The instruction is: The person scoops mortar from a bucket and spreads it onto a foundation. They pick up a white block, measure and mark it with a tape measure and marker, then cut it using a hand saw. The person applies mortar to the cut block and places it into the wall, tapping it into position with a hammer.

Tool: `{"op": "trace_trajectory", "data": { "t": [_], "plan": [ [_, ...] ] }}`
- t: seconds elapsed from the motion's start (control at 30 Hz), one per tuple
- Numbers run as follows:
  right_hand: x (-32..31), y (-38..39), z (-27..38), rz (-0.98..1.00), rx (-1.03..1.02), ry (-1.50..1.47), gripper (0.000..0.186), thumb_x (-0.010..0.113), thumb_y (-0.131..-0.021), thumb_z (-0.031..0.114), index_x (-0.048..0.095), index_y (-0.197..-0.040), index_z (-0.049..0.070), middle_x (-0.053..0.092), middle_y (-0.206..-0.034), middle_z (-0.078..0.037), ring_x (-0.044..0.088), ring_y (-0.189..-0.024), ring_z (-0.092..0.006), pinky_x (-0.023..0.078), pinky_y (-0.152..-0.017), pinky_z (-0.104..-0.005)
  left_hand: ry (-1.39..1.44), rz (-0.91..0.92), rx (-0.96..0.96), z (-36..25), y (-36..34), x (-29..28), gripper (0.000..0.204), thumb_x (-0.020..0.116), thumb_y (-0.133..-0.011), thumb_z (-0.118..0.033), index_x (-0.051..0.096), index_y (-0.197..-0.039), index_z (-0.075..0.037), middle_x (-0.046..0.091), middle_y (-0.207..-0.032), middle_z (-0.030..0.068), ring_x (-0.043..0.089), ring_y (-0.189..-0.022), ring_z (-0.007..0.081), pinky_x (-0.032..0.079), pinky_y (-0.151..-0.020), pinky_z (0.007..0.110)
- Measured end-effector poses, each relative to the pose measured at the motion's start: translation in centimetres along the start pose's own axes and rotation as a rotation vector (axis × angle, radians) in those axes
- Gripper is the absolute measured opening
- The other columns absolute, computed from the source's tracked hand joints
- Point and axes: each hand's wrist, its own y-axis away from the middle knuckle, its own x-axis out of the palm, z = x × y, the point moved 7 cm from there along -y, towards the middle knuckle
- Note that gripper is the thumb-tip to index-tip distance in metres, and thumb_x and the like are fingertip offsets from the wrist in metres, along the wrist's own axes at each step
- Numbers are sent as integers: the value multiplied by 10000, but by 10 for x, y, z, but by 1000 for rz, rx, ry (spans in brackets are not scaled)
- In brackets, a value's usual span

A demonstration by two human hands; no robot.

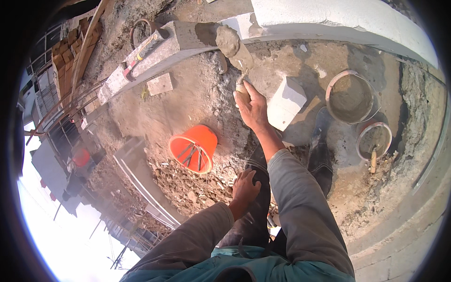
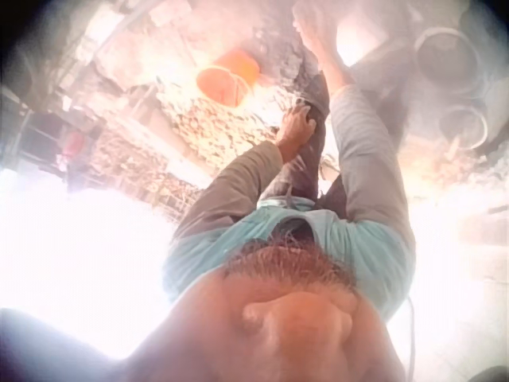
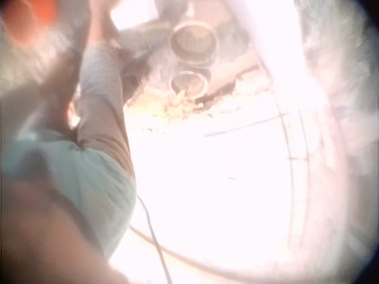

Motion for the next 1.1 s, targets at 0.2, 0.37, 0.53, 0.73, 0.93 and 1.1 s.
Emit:
{"op": "trace_trajectory", "data": {
  "t": [0.2,0.37,0.53,0.73,0.93,1.1],
  "plan": [
    [143,-7,6,-244,-433,316,480,714,-841,99,561,-1248,-105,635,-996,-207,639,-886,-335,518,-780,-392,1008,-17,-11,85,-3,66,504,649,-840,-338,614,-1257,-58,537,-1357,160,466,-1274,373,376,-1053,480],
    [118,-8,14,-248,-399,242,540,713,-854,109,526,-1308,-116,645,-1054,-238,660,-932,-304,523,-816,-355,192,-3,111,43,-4,-19,500,646,-846,-309,600,-1270,-48,543,-1354,161,479,-1260,380,377,-1060,491],
    [126,-58,25,-208,-328,538,585,713,-858,116,495,-1337,-138,649,-1109,-247,659,-993,-276,521,-848,-352,205,-6,174,41,-16,-24,454,627,-860,-254,596,-1261,-43,549,-1334,156,485,-1250,375,377,-1068,492],
    [131,8,23,-200,-430,202,580,725,-814,60,515,-1315,-142,662,-1088,-229,673,-981,-279,533,-831,-362,286,29,98,44,-7,-41,419,612,-866,-232,599,-1236,-36,548,-1254,146,489,-1216,369,388,-1042,514],
    [115,-37,-22,-171,-117,133,643,738,-868,90,445,-1390,-146,667,-1056,-107,582,-861,-88,500,-742,-237,187,21,139,47,-11,-16,418,575,-845,-133,594,-1253,-44,530,-1335,117,471,-1266,344,384,-1062,497],
    [116,4,19,85,78,-261,611,717,-873,151,480,-1381,-90,642,-948,-96,611,-722,-121,525,-598,-264,155,5,80,32,-5,-28,455,605,-841,-180,589,-1273,-36,537,-1365,117,468,-1292,344,380,-1077,495]
  ]
}}
